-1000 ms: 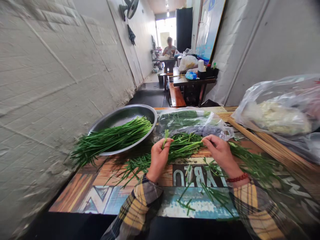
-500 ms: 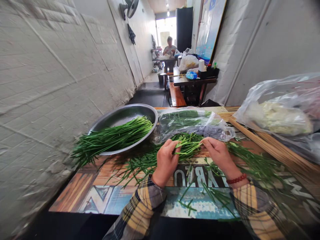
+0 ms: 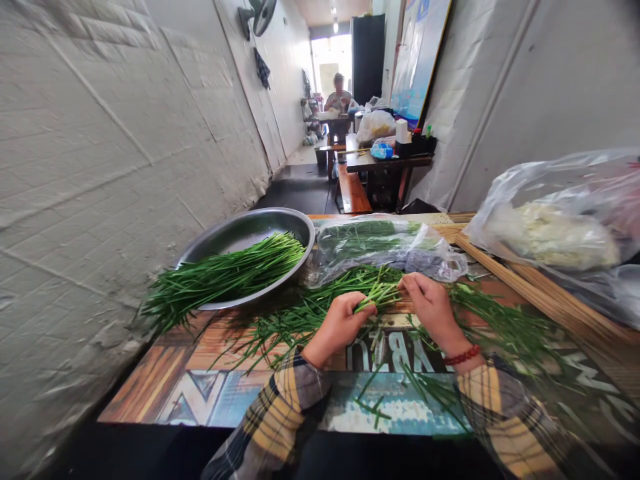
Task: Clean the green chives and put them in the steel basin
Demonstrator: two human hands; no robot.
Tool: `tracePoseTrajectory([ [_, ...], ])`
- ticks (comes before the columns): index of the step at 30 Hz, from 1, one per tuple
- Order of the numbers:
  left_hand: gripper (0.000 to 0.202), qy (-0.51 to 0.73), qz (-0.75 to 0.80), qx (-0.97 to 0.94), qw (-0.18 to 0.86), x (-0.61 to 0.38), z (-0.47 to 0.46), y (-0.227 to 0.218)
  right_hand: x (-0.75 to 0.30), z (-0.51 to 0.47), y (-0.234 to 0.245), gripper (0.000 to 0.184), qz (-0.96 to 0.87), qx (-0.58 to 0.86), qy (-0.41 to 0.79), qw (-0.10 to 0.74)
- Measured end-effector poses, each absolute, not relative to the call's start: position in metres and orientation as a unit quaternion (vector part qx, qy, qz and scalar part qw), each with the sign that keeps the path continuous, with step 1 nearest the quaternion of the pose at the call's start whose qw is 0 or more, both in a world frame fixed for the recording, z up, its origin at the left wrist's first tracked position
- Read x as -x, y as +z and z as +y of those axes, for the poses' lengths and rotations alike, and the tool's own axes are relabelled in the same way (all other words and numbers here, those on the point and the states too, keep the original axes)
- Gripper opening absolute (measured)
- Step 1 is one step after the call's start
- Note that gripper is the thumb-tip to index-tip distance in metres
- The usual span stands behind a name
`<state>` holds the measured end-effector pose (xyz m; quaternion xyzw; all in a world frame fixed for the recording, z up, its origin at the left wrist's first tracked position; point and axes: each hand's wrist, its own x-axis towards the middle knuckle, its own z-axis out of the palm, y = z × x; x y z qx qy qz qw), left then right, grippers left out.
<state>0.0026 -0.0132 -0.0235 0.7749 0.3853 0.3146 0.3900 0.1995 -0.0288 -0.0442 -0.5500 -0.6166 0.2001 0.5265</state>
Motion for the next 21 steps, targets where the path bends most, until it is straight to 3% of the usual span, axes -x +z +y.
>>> tracePoseTrajectory([
  [6,0.033,0.314,0.391,-0.732,0.460,-0.001,-0.014,-0.023,-0.194,-0.031,-0.039,0.027,-0.649,0.510,0.274,0.494],
  [15,0.040,0.342,0.395,-0.775,0.355,-0.003,-0.009,-0.026,-0.190,-0.028,-0.042,0.032,-0.688,0.511,0.255,0.448],
  [21,0.038,0.326,0.406,-0.776,0.356,-0.003,-0.010,-0.027,-0.188,-0.030,-0.037,0.033,-0.686,0.503,0.294,0.435],
])
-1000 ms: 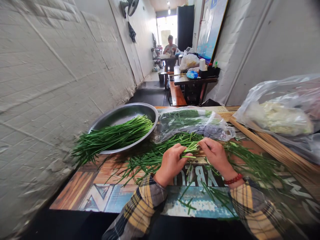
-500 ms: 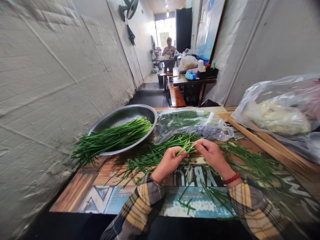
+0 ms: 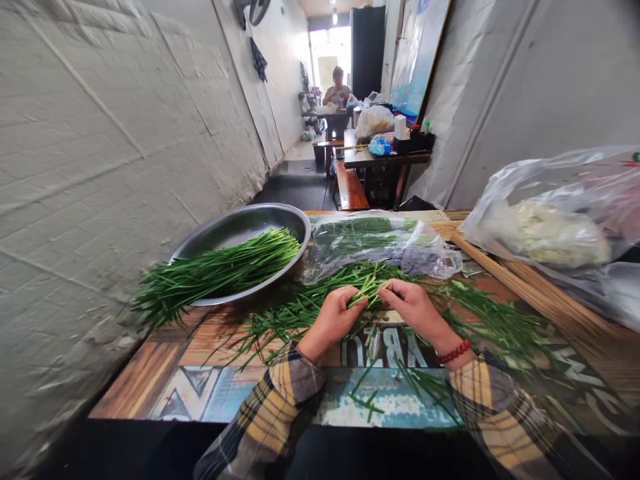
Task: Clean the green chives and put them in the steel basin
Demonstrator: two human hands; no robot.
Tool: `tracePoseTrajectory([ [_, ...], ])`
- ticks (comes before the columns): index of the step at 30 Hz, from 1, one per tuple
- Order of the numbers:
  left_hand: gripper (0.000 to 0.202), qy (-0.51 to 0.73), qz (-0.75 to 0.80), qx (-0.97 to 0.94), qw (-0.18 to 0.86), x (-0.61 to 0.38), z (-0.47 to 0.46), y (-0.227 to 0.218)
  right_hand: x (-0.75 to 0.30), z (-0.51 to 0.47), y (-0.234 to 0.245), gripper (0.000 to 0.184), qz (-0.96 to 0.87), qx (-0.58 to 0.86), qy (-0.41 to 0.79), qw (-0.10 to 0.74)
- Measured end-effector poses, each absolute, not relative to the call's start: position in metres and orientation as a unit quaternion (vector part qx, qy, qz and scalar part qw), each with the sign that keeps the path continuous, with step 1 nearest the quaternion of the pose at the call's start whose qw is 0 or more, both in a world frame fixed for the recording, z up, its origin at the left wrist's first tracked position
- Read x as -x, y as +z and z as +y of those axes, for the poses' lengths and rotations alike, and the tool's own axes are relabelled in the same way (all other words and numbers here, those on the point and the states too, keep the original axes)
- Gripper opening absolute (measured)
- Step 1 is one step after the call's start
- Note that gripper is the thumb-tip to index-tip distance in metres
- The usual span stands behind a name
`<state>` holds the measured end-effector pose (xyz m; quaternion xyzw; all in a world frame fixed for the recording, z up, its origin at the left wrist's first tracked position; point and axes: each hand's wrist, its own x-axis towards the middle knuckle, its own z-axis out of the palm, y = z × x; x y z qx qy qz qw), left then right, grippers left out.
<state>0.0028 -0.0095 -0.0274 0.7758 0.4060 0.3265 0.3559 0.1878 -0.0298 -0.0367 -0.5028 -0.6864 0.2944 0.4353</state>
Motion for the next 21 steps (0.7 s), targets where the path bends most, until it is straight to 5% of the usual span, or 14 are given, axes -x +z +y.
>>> tracePoseTrajectory([
  [7,0.034,0.356,0.416,-0.743,0.386,0.006,-0.007,-0.023,-0.207,-0.027,-0.037,0.025,-0.657,0.546,0.254,0.454],
  [14,0.038,0.400,0.430,-0.609,0.534,0.010,-0.007,-0.024,-0.240,-0.021,-0.050,0.033,-0.605,0.582,0.252,0.482],
  [21,0.036,0.511,0.413,-0.476,0.586,0.017,-0.001,-0.023,-0.263,-0.011,-0.057,0.027,-0.498,0.565,0.248,0.609],
])
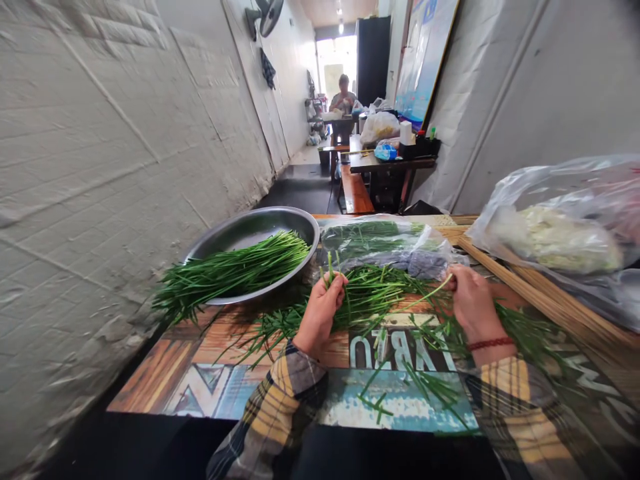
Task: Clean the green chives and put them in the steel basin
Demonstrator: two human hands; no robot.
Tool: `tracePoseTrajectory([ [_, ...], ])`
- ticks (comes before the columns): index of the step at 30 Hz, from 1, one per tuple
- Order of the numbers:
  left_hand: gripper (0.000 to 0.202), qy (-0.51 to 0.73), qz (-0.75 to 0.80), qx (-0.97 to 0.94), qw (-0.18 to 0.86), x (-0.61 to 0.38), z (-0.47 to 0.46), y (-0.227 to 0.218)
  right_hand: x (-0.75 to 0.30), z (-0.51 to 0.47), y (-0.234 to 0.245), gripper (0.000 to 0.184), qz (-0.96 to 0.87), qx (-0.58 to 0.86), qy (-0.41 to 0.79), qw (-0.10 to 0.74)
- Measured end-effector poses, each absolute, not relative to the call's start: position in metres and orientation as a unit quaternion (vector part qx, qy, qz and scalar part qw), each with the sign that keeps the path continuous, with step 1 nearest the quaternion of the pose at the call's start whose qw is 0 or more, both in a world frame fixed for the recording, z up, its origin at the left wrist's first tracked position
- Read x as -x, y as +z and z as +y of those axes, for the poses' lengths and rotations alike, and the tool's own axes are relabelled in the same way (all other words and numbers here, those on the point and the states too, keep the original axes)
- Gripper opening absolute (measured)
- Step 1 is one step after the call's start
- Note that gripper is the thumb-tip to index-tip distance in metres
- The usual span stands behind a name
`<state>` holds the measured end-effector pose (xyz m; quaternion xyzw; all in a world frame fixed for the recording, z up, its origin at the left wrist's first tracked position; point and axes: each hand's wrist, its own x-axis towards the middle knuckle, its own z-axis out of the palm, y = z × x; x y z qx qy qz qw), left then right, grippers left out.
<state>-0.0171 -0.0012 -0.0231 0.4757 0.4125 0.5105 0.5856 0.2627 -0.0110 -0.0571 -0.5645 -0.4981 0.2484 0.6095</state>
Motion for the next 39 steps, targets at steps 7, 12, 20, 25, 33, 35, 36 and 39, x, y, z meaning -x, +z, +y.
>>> tracePoseTrajectory([
  [7,0.032,0.562,0.371,-0.419,0.609,0.024,0.002,-0.017,-0.283,-0.011,-0.048,0.027,-0.508,0.530,0.271,0.623],
  [12,0.032,0.566,0.355,-0.400,0.628,0.023,0.002,-0.017,-0.268,-0.011,-0.059,0.032,-0.571,0.587,0.228,0.527],
  [20,0.030,0.545,0.378,-0.466,0.585,0.019,0.000,-0.023,-0.260,-0.007,-0.070,0.027,-0.611,0.641,0.037,0.463],
  [25,0.027,0.532,0.375,-0.536,0.537,0.013,-0.004,-0.022,-0.226,-0.016,-0.055,0.032,-0.657,0.573,0.072,0.485],
  [33,0.020,0.614,0.246,-0.480,0.576,0.006,-0.031,0.044,-0.111,-0.050,0.007,0.043,-0.700,0.358,0.364,0.500],
  [35,0.020,0.641,0.233,-0.457,0.571,0.010,-0.035,0.061,-0.096,-0.054,0.017,0.039,-0.706,0.334,0.376,0.499],
  [36,0.020,0.651,0.228,-0.445,0.571,0.014,-0.037,0.067,-0.092,-0.055,0.019,0.036,-0.714,0.329,0.375,0.491],
  [39,0.020,0.666,0.219,-0.398,0.592,0.032,-0.038,0.075,-0.094,-0.056,0.018,0.031,-0.763,0.345,0.334,0.433],
])
